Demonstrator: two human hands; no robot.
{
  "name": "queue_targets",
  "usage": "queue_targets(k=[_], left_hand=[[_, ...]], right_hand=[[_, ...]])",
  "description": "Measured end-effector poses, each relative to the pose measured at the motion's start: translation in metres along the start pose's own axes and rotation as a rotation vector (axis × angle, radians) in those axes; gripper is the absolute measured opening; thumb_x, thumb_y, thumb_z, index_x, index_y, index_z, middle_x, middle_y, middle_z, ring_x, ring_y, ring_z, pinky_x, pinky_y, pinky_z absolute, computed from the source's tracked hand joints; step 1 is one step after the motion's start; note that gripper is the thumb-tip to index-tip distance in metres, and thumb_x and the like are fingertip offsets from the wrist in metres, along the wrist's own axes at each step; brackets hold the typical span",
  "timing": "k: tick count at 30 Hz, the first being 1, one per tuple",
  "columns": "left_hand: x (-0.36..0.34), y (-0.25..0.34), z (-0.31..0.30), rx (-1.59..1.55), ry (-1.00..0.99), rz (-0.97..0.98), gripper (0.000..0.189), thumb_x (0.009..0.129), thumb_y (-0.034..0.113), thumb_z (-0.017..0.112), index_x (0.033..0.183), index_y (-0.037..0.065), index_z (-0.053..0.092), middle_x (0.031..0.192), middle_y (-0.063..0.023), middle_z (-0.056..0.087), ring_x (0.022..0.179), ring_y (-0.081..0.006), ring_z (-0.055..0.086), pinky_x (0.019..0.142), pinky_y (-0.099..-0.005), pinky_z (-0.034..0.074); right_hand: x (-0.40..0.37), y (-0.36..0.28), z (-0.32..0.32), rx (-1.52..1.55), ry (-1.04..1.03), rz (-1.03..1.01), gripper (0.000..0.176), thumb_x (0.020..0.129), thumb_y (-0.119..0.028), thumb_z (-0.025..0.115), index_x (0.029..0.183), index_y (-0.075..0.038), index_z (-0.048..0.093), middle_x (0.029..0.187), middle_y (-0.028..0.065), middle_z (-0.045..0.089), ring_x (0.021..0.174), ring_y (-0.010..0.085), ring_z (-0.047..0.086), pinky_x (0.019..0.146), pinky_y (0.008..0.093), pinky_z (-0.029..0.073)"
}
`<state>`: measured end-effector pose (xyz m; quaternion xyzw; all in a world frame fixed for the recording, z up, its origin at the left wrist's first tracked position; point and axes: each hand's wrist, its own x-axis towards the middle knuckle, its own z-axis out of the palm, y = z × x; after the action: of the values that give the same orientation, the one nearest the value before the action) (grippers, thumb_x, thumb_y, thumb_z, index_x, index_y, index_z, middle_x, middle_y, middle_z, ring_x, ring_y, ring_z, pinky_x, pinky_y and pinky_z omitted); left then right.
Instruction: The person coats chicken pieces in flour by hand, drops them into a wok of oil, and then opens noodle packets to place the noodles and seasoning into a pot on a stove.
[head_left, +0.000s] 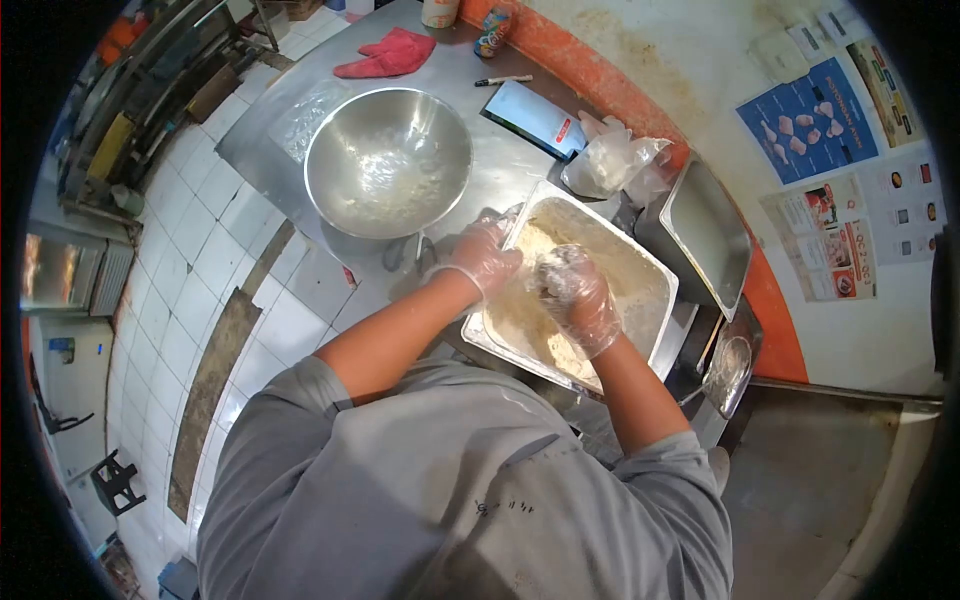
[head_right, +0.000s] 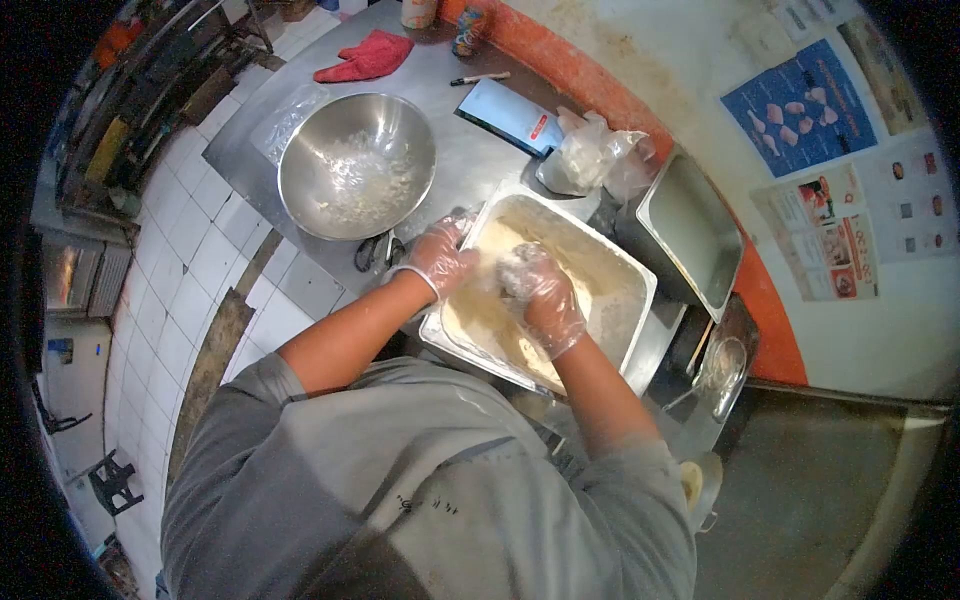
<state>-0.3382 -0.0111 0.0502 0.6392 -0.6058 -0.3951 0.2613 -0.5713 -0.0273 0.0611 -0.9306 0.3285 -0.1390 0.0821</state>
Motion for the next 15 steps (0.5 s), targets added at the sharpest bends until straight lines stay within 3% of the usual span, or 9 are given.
queue_targets(k=[1,3,5,6,7,9,11,13,15], left_hand=[[0.003,-0.002,0.002,0.034,-0.042,-0.061,0.067,0.089,0.040,0.062,0.145,0.002,0.059,0.148,-0.0306,0.055,0.139,-0.0438,0.051,0.119,-0.0435,0.040],[0.002,-0.005,0.011,0.085,-0.104,-0.094,0.067,0.089,0.040,0.062,0.144,0.002,0.059,0.148,-0.0305,0.055,0.139,-0.0437,0.051,0.120,-0.0435,0.040],[0.000,-0.012,0.016,0.001,0.109,0.097,0.065,0.089,0.038,0.062,0.143,0.001,0.060,0.145,-0.0312,0.057,0.137,-0.0441,0.052,0.119,-0.0438,0.040],[0.003,-0.017,0.019,0.010,0.071,0.046,0.064,0.089,0.036,0.062,0.140,-0.001,0.061,0.143,-0.0319,0.058,0.135,-0.0448,0.053,0.118,-0.0439,0.040],[0.003,-0.020,0.023,0.019,0.057,0.053,0.064,0.089,0.036,0.062,0.140,-0.001,0.061,0.143,-0.0319,0.058,0.135,-0.0448,0.053,0.118,-0.0439,0.040],[0.007,-0.022,0.023,0.044,0.083,0.042,0.061,0.089,0.035,0.061,0.137,-0.002,0.063,0.140,-0.0325,0.059,0.133,-0.0455,0.054,0.116,-0.0446,0.041],[0.010,-0.017,0.020,0.098,0.064,0.040,0.057,0.088,0.035,0.061,0.132,-0.002,0.065,0.135,-0.0328,0.061,0.129,-0.0468,0.056,0.113,-0.0467,0.043],[0.003,-0.014,0.020,0.048,0.118,0.060,0.055,0.087,0.037,0.059,0.130,0.003,0.066,0.138,-0.0247,0.063,0.127,-0.0434,0.059,0.109,-0.0467,0.047],[0.004,-0.014,0.019,0.042,0.116,0.108,0.050,0.087,0.034,0.059,0.124,0.002,0.068,0.131,-0.0289,0.064,0.124,-0.0455,0.060,0.107,-0.0473,0.048]], right_hand=[[-0.012,0.003,0.007,0.000,-0.005,0.002,0.022,0.099,-0.023,0.060,0.111,-0.008,0.072,0.106,0.0159,0.070,0.095,0.0311,0.070,0.080,0.0392,0.058],[-0.036,0.001,0.014,0.671,0.067,0.434,0.022,0.089,-0.016,0.067,0.109,-0.008,0.073,0.106,0.0156,0.068,0.097,0.0314,0.068,0.080,0.0399,0.057],[-0.029,0.005,0.014,0.719,0.188,0.462,0.023,0.085,-0.011,0.069,0.107,-0.007,0.073,0.105,0.0154,0.068,0.098,0.0313,0.068,0.080,0.0396,0.057],[-0.035,-0.001,0.016,0.791,0.281,0.513,0.024,0.081,-0.006,0.071,0.105,-0.007,0.073,0.103,0.0153,0.067,0.099,0.0312,0.068,0.080,0.0394,0.057],[-0.038,0.000,0.013,0.794,0.294,0.526,0.024,0.081,-0.006,0.071,0.105,-0.007,0.073,0.103,0.0153,0.067,0.099,0.0312,0.068,0.080,0.0394,0.057],[-0.028,0.003,-0.015,-0.011,0.236,0.080,0.029,0.077,-0.001,0.076,0.105,-0.005,0.072,0.102,0.0134,0.069,0.101,0.0281,0.068,0.081,0.0377,0.057],[-0.020,-0.008,-0.036,-0.005,0.197,0.204,0.028,0.077,-0.001,0.077,0.104,-0.005,0.072,0.101,0.0130,0.069,0.098,0.0273,0.068,0.081,0.0375,0.057],[-0.024,-0.004,-0.046,0.002,0.148,0.329,0.027,0.077,-0.001,0.078,0.103,-0.004,0.071,0.100,0.0126,0.070,0.096,0.0265,0.069,0.082,0.0372,0.057],[-0.034,0.008,-0.056,0.412,0.417,0.437,0.026,0.075,-0.002,0.079,0.100,-0.004,0.070,0.098,0.0103,0.070,0.089,0.0218,0.068,0.081,0.0347,0.057]])
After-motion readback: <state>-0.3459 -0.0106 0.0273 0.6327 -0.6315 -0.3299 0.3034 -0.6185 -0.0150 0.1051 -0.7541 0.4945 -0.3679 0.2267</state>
